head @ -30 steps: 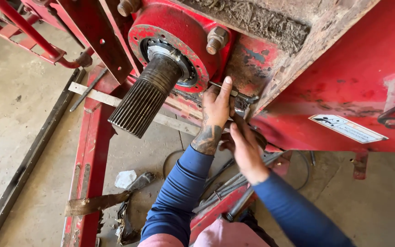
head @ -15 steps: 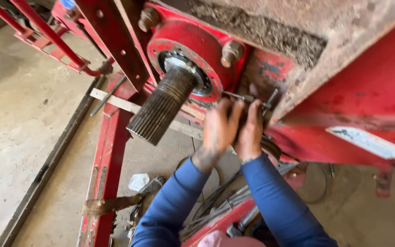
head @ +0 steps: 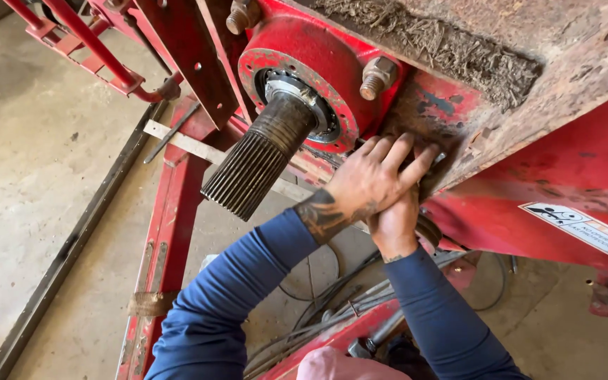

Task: Repairing a red industrial machine by working on a splined shaft area using a metal rod.

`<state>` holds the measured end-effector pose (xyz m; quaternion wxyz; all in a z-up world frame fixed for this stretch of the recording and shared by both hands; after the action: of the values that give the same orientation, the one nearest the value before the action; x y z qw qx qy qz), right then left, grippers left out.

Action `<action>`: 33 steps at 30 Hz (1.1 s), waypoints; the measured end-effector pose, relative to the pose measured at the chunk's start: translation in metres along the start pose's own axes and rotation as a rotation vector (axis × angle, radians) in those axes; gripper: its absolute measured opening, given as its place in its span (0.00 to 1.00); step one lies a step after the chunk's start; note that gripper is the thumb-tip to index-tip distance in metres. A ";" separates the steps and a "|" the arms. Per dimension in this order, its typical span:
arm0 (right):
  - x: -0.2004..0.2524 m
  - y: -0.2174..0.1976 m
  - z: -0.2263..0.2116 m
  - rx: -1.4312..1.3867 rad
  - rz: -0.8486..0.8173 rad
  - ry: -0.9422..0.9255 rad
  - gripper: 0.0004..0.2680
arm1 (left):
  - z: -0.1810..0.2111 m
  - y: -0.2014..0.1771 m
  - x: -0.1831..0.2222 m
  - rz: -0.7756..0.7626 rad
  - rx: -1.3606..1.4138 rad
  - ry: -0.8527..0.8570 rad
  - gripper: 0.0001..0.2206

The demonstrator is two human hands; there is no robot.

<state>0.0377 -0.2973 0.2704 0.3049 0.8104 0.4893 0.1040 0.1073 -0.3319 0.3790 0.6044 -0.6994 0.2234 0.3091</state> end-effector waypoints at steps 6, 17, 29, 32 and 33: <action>0.008 -0.011 -0.019 -0.127 -0.207 0.101 0.19 | -0.009 -0.002 -0.012 -0.102 0.131 0.060 0.16; 0.116 -0.033 -0.008 0.574 -0.620 0.549 0.20 | -0.006 0.027 -0.013 -0.004 0.040 0.011 0.08; 0.174 -0.132 -0.015 0.583 -0.416 0.577 0.18 | -0.011 0.039 -0.009 0.174 -0.043 0.071 0.06; 0.184 -0.143 -0.014 0.608 -0.364 0.612 0.18 | -0.009 0.055 -0.013 0.102 -0.051 0.035 0.05; 0.185 -0.148 -0.014 0.632 -0.350 0.627 0.18 | -0.012 0.068 -0.017 -0.017 -0.001 0.026 0.06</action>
<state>0.0153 -0.0839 0.1696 -0.1056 0.6985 0.6945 0.1366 0.0510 -0.3561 0.3438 0.6039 -0.7055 0.2251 0.2948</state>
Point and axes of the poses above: each hand's wrist, its own x-axis away from the middle knuckle, its own y-axis out of the palm, z = x × y, the point moved 6 cm from there along -x, towards the middle knuckle, and after that the axes turned 7 degrees about -z, right-handed, at the moved point
